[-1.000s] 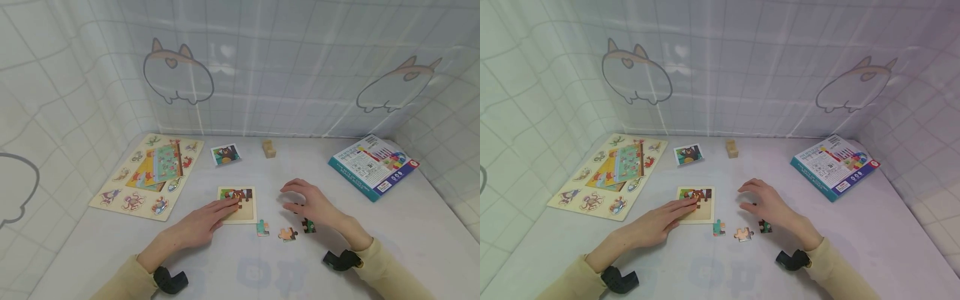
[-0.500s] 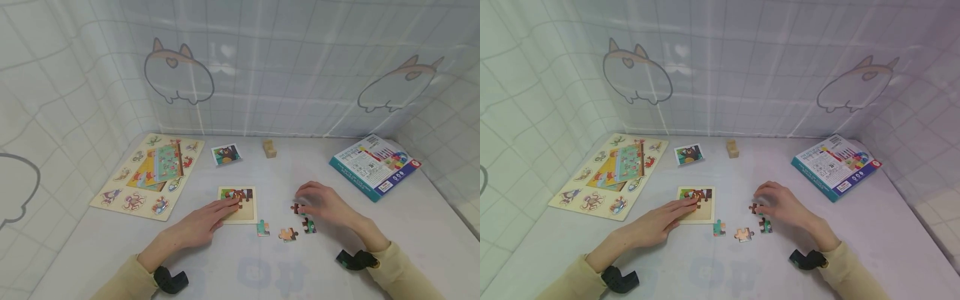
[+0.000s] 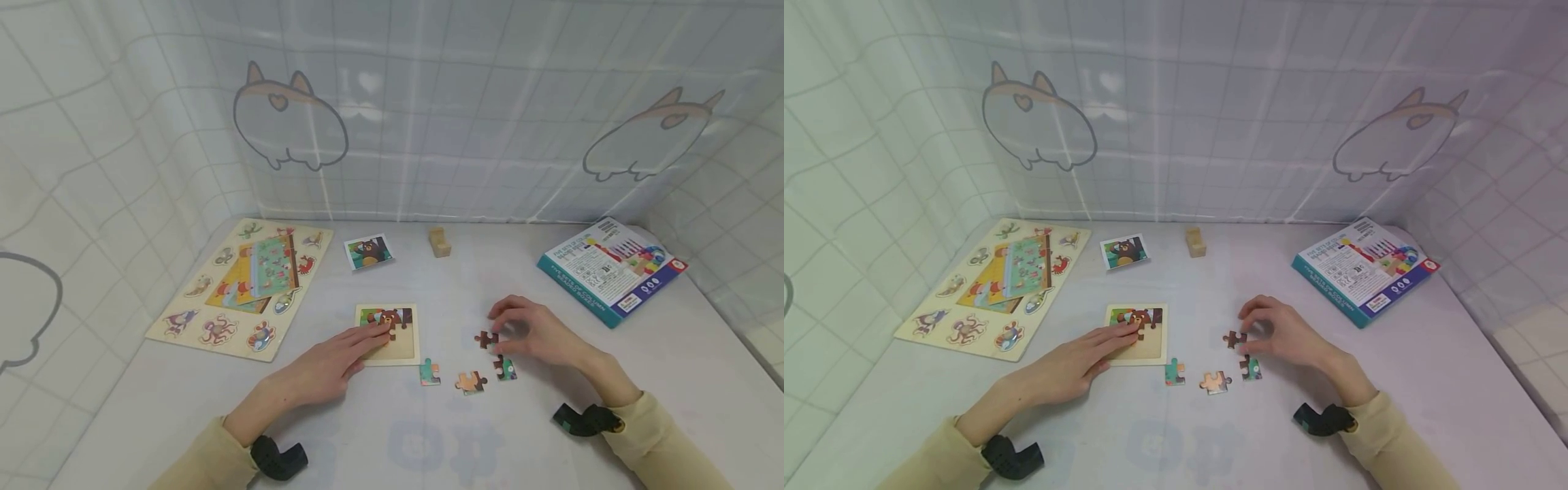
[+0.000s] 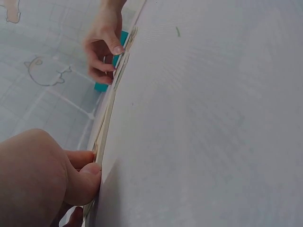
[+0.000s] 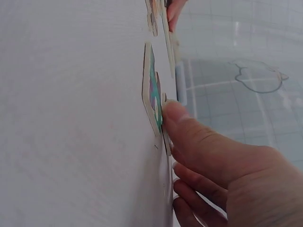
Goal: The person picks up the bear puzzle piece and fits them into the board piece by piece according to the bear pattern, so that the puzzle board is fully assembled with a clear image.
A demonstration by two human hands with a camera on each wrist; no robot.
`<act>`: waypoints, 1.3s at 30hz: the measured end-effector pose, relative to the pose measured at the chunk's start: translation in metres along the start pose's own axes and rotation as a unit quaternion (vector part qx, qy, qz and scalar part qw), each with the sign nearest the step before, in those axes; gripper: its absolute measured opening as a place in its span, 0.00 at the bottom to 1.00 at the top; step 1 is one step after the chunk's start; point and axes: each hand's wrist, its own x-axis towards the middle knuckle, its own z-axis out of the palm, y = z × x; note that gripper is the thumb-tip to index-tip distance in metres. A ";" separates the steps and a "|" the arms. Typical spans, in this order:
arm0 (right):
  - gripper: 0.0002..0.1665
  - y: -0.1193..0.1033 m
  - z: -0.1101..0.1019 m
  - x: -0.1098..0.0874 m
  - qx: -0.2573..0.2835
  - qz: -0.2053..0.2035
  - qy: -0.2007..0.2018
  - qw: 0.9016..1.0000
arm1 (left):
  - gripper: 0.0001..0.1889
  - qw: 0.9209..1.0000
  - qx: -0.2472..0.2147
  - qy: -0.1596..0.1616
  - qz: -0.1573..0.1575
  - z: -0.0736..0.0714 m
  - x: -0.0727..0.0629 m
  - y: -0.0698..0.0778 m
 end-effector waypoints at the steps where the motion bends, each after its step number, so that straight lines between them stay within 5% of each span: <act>1: 0.14 0.001 0.000 0.000 0.001 0.001 0.000 1.000 | 0.29 1.000 -0.001 -0.001 -0.001 0.000 0.000 0.000; 11: 0.12 0.003 0.002 0.001 -0.002 -0.024 0.011 1.000 | 0.29 1.000 0.002 0.004 0.000 0.000 0.000 0.000; 39: 0.12 0.004 0.002 0.000 -0.014 -0.011 0.006 1.000 | 0.29 1.000 0.001 0.006 0.004 0.000 0.000 0.000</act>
